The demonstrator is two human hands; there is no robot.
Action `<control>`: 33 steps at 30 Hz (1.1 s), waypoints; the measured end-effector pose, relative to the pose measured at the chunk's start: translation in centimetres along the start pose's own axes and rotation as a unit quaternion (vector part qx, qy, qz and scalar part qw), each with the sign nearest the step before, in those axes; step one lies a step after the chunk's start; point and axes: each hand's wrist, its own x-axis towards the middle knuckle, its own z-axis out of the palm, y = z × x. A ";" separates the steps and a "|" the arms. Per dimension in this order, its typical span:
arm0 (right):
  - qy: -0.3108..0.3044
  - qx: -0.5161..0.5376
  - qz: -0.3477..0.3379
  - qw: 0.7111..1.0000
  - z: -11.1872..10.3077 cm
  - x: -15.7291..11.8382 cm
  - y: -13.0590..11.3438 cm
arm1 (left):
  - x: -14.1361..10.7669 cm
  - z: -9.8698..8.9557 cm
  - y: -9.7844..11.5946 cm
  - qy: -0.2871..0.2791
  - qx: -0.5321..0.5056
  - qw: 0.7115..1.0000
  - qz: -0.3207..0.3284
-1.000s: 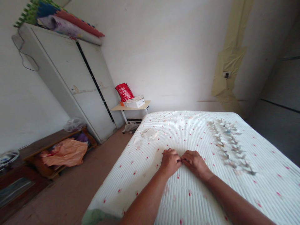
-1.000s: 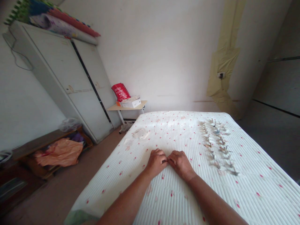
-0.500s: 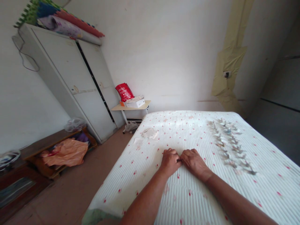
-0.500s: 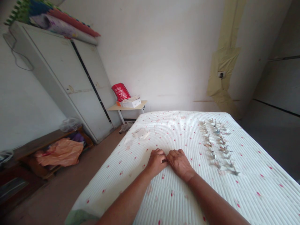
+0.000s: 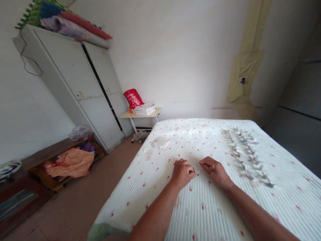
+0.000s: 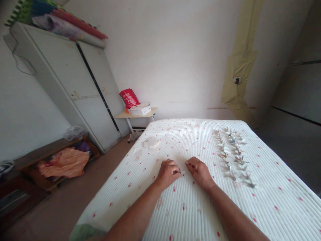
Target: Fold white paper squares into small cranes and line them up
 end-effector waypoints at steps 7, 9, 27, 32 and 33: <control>-0.068 0.033 -0.014 0.997 0.5 0.6 -1.2 | -0.1 -0.1 0.0 -0.006 0.019 1.000 0.011; -0.078 0.033 -0.012 0.996 0.5 0.5 -1.3 | -0.1 -0.2 0.0 -0.008 0.028 0.999 0.014; -0.110 -0.042 -0.055 0.992 0.5 0.2 -0.7 | 0.0 0.3 -0.4 -0.012 0.045 0.999 0.015; -0.107 -0.151 -0.076 0.980 0.7 0.2 -1.0 | 0.0 0.1 -0.2 -0.019 0.040 0.999 0.013; -0.104 -0.170 -0.077 0.977 0.7 0.2 -1.2 | 0.0 0.1 -0.2 -0.019 0.040 0.999 0.011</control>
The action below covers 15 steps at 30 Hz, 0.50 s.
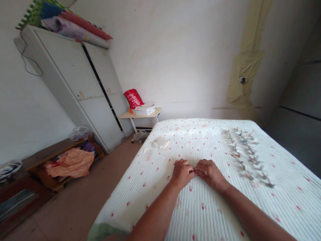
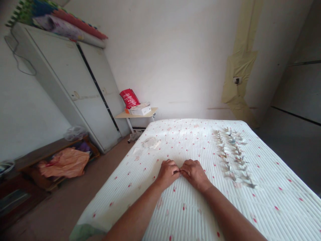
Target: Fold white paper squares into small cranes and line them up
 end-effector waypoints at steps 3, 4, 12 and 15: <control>0.002 -0.045 -0.001 0.999 0.2 0.1 -0.5 | 0.0 0.0 0.0 0.000 -0.002 1.000 -0.003; 0.002 -0.055 -0.001 0.998 0.3 0.2 -0.6 | 0.0 0.0 0.0 0.000 -0.002 1.000 -0.004; 0.010 -0.077 -0.021 0.997 0.7 0.5 -1.3 | 0.0 0.0 0.0 -0.003 -0.006 1.000 -0.011; 0.017 -0.062 -0.016 0.998 0.6 0.5 -1.1 | 0.0 0.0 0.0 -0.003 -0.010 1.000 -0.013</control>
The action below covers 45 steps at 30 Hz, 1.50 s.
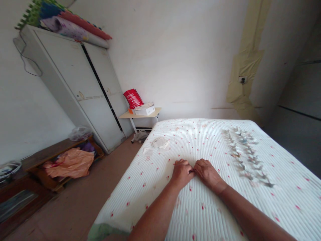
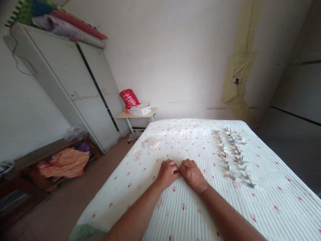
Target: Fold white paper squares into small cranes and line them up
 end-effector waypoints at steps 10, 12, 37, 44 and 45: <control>0.092 0.137 0.105 0.981 -0.7 -1.6 3.2 | -0.1 0.3 -0.1 0.032 -0.043 0.999 0.000; 0.077 0.157 0.093 0.980 -0.7 -1.7 2.9 | -0.1 0.2 -0.1 0.034 -0.044 0.998 0.000; 0.018 0.010 -0.009 1.000 -1.2 -0.8 0.4 | -0.1 -0.3 0.1 0.004 -0.025 1.000 -0.007; 0.022 0.010 -0.011 1.000 -1.3 -0.9 0.5 | -0.2 -0.4 0.2 0.008 -0.026 1.000 -0.008; 0.021 0.011 -0.011 1.000 -1.3 -0.9 0.6 | -0.2 -0.4 0.2 0.008 -0.026 1.000 -0.007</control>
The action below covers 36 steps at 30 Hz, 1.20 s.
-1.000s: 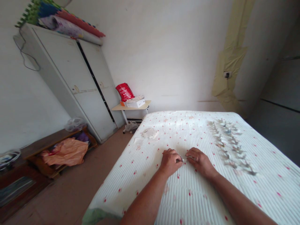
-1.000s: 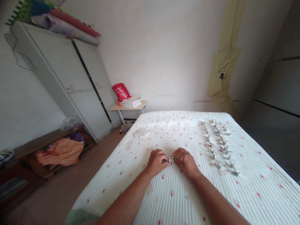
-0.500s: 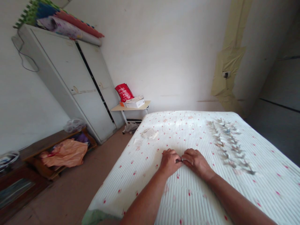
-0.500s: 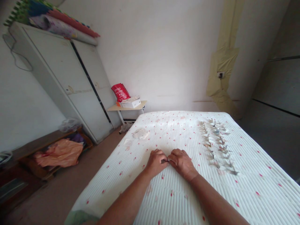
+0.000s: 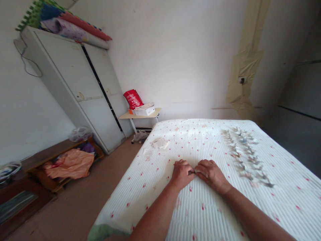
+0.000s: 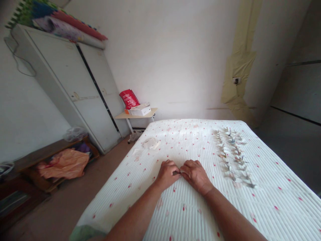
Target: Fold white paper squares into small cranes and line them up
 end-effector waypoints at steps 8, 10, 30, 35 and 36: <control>-0.003 0.025 0.028 0.999 0.3 -0.5 0.7 | -0.1 0.0 0.0 0.011 -0.009 1.000 0.012; 0.013 0.042 0.048 0.998 0.3 -0.7 1.1 | -0.2 0.0 -0.1 0.019 -0.016 1.000 0.019; -0.092 0.038 0.014 0.995 -0.3 -1.0 0.7 | -1.5 -0.7 -0.8 0.030 -0.024 0.999 0.022; -0.113 0.006 0.010 0.994 -0.6 -0.9 0.0 | -1.4 -0.8 -0.5 0.019 -0.006 1.000 0.018; -0.114 0.002 0.008 0.993 -0.7 -0.9 -0.1 | -1.4 -0.7 -0.5 0.017 -0.004 1.000 0.017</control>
